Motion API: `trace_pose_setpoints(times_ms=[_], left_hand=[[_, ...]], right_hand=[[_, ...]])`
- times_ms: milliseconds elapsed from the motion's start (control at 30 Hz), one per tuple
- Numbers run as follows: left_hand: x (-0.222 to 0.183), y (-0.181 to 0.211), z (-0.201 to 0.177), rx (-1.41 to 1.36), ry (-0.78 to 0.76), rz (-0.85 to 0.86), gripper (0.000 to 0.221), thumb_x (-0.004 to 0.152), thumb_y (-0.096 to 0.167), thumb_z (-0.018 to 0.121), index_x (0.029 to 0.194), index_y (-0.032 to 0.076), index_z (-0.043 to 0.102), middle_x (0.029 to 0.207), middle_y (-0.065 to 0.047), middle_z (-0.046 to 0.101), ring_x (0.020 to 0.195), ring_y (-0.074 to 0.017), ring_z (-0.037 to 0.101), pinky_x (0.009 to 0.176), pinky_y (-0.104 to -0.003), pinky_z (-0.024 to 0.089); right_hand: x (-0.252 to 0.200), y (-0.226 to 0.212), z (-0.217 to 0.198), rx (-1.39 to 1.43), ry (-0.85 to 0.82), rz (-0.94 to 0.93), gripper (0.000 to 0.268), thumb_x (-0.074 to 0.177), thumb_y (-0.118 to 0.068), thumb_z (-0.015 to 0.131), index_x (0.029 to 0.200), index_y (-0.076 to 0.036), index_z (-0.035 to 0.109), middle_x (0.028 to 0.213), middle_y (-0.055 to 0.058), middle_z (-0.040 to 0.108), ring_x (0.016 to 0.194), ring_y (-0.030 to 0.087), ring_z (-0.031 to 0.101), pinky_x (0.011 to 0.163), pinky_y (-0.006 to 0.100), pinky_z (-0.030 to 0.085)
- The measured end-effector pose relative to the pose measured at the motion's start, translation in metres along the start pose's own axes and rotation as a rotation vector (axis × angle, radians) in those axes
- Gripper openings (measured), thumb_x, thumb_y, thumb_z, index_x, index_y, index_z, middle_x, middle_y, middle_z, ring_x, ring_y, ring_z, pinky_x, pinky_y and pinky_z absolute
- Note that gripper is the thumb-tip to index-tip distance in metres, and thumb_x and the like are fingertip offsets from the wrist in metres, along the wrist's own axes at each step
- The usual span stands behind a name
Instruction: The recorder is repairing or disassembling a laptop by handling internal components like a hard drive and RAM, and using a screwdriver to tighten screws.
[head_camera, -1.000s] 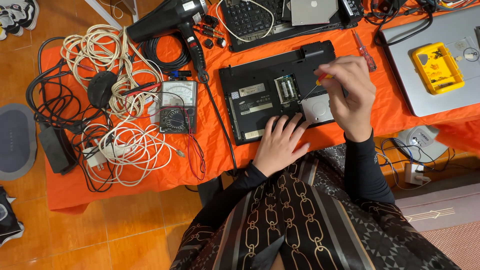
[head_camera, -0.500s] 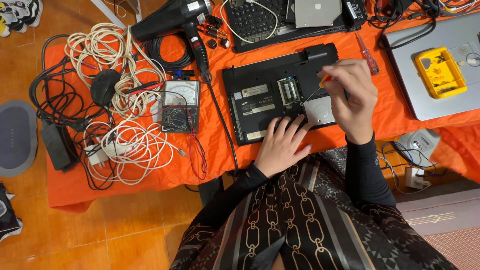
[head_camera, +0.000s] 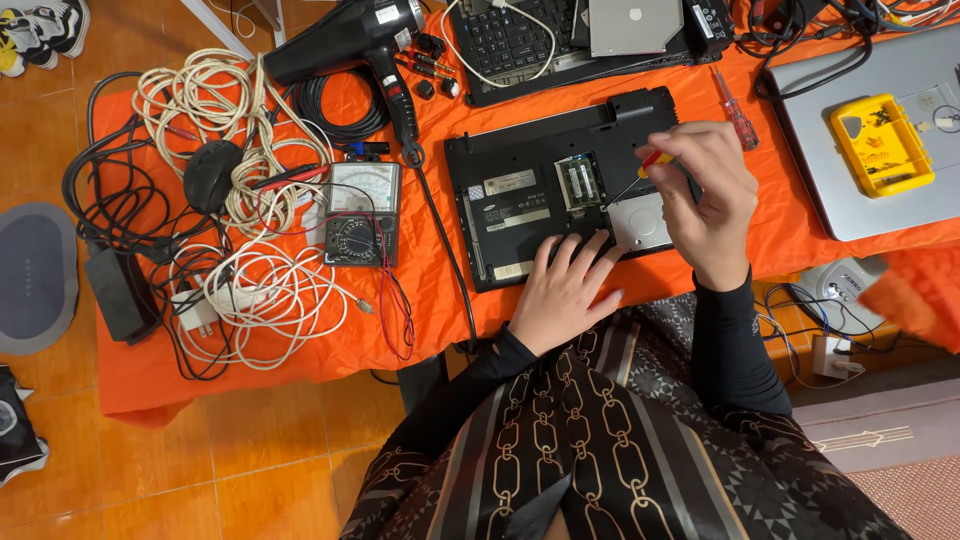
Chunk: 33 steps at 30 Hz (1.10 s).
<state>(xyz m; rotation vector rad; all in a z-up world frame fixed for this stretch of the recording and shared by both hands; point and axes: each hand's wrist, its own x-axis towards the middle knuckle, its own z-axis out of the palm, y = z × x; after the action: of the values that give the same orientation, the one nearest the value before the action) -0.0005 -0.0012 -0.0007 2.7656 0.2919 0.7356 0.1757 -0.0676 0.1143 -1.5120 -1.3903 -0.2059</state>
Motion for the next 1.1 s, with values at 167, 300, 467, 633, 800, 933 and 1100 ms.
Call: trace_pose_setpoints(times_ms=[167,300,467,633,800,933,1100], left_hand=[[0.0,0.0,0.0,0.006,-0.001,-0.003,0.056,0.099,0.045,0.062,0.142,0.01,0.056,0.147,-0.011,0.052,0.13,-0.0316,0.05,0.119,-0.053,0.033],[0.001,0.0,-0.002,0.001,0.008,0.005,0.055,0.099,0.044,0.062,0.142,0.01,0.056,0.147,-0.011,0.052,0.13,-0.0319,0.05,0.119,-0.053,0.034],[0.001,0.0,-0.002,-0.001,0.005,0.009,0.057,0.099,0.044,0.063,0.143,0.01,0.055,0.146,-0.012,0.052,0.129,-0.0318,0.05,0.119,-0.053,0.034],[0.001,0.0,-0.003,-0.001,0.004,0.008,0.056,0.099,0.044,0.063,0.143,0.01,0.055,0.147,-0.012,0.052,0.13,-0.0318,0.05,0.119,-0.053,0.034],[0.001,0.0,-0.004,-0.004,0.015,0.007,0.057,0.099,0.044,0.063,0.144,0.01,0.055,0.147,-0.012,0.052,0.13,-0.0318,0.05,0.119,-0.053,0.034],[0.001,0.0,-0.004,-0.001,0.009,0.009,0.057,0.099,0.044,0.063,0.143,0.01,0.055,0.146,-0.012,0.052,0.129,-0.032,0.05,0.119,-0.053,0.034],[0.002,0.001,-0.005,-0.005,0.0,0.004,0.056,0.099,0.044,0.063,0.143,0.01,0.055,0.146,-0.012,0.053,0.13,-0.0318,0.05,0.119,-0.053,0.034]], right_hand=[[0.001,-0.003,0.0,-0.013,0.009,-0.028,0.026,0.099,0.004,0.078,0.122,0.0,0.068,0.109,0.011,0.07,0.106,0.026,0.061,0.096,0.037,0.049],[0.011,-0.018,0.0,0.011,0.007,-0.023,0.025,0.097,0.006,0.071,0.121,0.001,0.067,0.113,0.013,0.071,0.112,0.028,0.062,0.101,0.039,0.05],[0.0,-0.004,0.001,0.02,0.012,0.009,0.024,0.1,0.008,0.069,0.123,0.001,0.067,0.109,0.011,0.075,0.113,0.027,0.062,0.1,0.036,0.051],[-0.006,0.005,0.002,0.019,0.016,-0.001,0.026,0.102,0.005,0.077,0.125,-0.002,0.069,0.107,0.009,0.071,0.103,0.023,0.063,0.094,0.033,0.051],[-0.003,-0.001,0.001,0.055,0.015,0.006,0.029,0.1,0.004,0.08,0.127,-0.001,0.07,0.113,0.01,0.064,0.101,0.022,0.064,0.089,0.032,0.052],[0.011,-0.018,0.0,0.06,0.002,0.009,0.028,0.098,0.011,0.065,0.124,0.003,0.066,0.119,0.013,0.067,0.107,0.025,0.063,0.091,0.035,0.053],[-0.001,0.0,0.0,-0.01,0.007,-0.012,0.026,0.099,0.012,0.068,0.123,0.003,0.068,0.113,0.011,0.071,0.106,0.026,0.064,0.093,0.035,0.052]])
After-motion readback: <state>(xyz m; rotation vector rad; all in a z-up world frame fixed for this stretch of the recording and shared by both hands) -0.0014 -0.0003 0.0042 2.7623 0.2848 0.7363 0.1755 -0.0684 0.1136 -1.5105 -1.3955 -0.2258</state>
